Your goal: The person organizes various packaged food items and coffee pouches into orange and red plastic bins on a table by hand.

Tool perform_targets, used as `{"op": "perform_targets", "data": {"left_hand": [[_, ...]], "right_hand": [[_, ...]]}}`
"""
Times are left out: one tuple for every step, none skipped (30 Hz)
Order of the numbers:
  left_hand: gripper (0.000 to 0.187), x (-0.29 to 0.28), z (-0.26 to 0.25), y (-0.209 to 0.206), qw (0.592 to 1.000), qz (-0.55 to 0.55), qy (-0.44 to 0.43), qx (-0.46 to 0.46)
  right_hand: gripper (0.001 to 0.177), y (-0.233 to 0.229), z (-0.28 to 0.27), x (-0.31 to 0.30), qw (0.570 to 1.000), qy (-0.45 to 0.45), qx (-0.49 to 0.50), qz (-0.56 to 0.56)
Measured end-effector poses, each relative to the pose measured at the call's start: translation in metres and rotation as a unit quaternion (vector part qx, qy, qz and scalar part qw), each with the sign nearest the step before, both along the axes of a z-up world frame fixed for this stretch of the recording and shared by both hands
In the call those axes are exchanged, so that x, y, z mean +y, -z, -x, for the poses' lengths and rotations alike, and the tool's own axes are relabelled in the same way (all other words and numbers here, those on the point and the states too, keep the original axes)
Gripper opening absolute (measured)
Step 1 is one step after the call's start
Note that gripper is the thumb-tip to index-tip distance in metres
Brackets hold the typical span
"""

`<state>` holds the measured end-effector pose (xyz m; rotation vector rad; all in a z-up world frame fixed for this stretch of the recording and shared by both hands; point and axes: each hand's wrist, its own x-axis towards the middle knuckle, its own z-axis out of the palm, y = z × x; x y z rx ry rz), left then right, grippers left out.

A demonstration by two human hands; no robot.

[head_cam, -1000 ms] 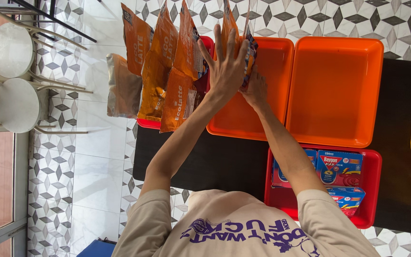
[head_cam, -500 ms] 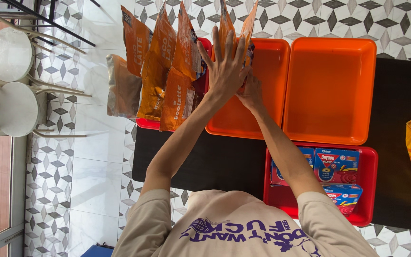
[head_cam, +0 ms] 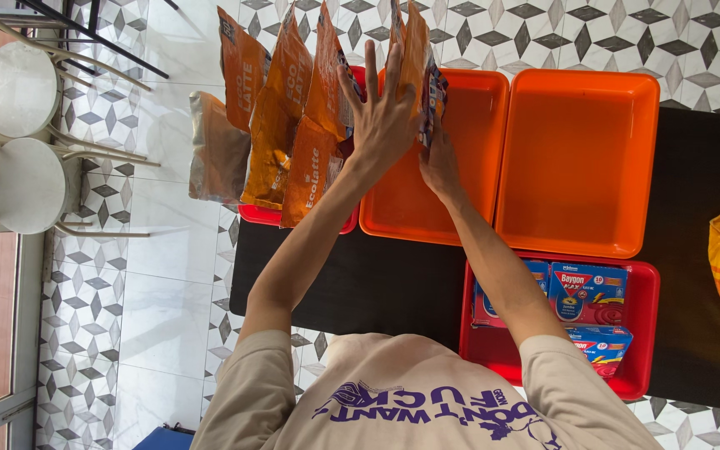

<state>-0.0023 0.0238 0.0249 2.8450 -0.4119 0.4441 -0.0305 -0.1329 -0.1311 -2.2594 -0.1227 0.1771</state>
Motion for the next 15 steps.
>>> {"op": "perform_targets", "data": {"left_hand": [[0.037, 0.002, 0.0, -0.006, 0.999, 0.036, 0.017, 0.017], [0.042, 0.003, -0.002, -0.012, 0.998, 0.031, 0.023, 0.056], [0.048, 0.005, -0.004, -0.015, 0.995, 0.025, 0.028, 0.095], [0.054, 0.005, -0.006, -0.015, 0.99, 0.019, 0.036, 0.134], [0.04, 0.006, -0.007, -0.013, 0.997, -0.01, 0.05, 0.063], [0.03, 0.007, -0.008, -0.009, 0.997, -0.039, 0.064, -0.01], [0.029, 0.008, -0.011, -0.005, 0.991, -0.067, 0.077, -0.082], [0.026, 0.007, -0.016, -0.001, 0.99, -0.053, 0.088, -0.092], [0.022, 0.003, -0.023, 0.003, 0.989, -0.039, 0.098, -0.102], [0.019, -0.001, -0.025, 0.006, 0.988, -0.023, 0.11, -0.11], [0.016, -0.006, -0.029, 0.007, 0.984, -0.008, 0.127, -0.121], [0.014, -0.01, -0.035, 0.006, 0.98, 0.006, 0.144, -0.134], [0.013, -0.015, -0.04, 0.004, 0.976, 0.02, 0.161, -0.147], [0.014, -0.022, -0.042, 0.002, 0.974, 0.017, 0.163, -0.155], [0.016, -0.029, -0.043, -0.002, 0.973, 0.014, 0.166, -0.162]], "right_hand": [[0.079, -0.001, 0.002, -0.002, 0.999, 0.007, -0.023, -0.023], [0.076, -0.001, 0.005, -0.005, 0.998, 0.013, -0.045, -0.046], [0.073, -0.001, 0.007, -0.006, 0.995, 0.019, -0.067, -0.069], [0.069, -0.001, 0.008, -0.008, 0.994, 0.024, -0.087, -0.065], [0.065, -0.002, 0.008, -0.009, 0.992, 0.03, -0.107, -0.06], [0.061, -0.003, 0.007, -0.01, 0.99, 0.034, -0.128, -0.056], [0.055, -0.004, 0.007, -0.012, 0.991, 0.05, -0.114, -0.057], [0.051, -0.005, 0.007, -0.016, 0.991, 0.066, -0.1, -0.059], [0.049, -0.006, 0.006, -0.02, 0.991, 0.081, -0.086, -0.06], [0.043, -0.007, 0.008, -0.024, 0.988, 0.094, -0.114, -0.053], [0.037, -0.008, 0.009, -0.03, 0.983, 0.107, -0.142, -0.046], [0.031, -0.009, 0.007, -0.035, 0.977, 0.119, -0.172, -0.039], [0.025, -0.011, 0.003, -0.042, 0.977, 0.143, -0.149, -0.057], [0.02, -0.013, -0.001, -0.051, 0.975, 0.168, -0.127, -0.074], [0.016, -0.016, -0.005, -0.06, 0.972, 0.193, -0.104, -0.091]]}}
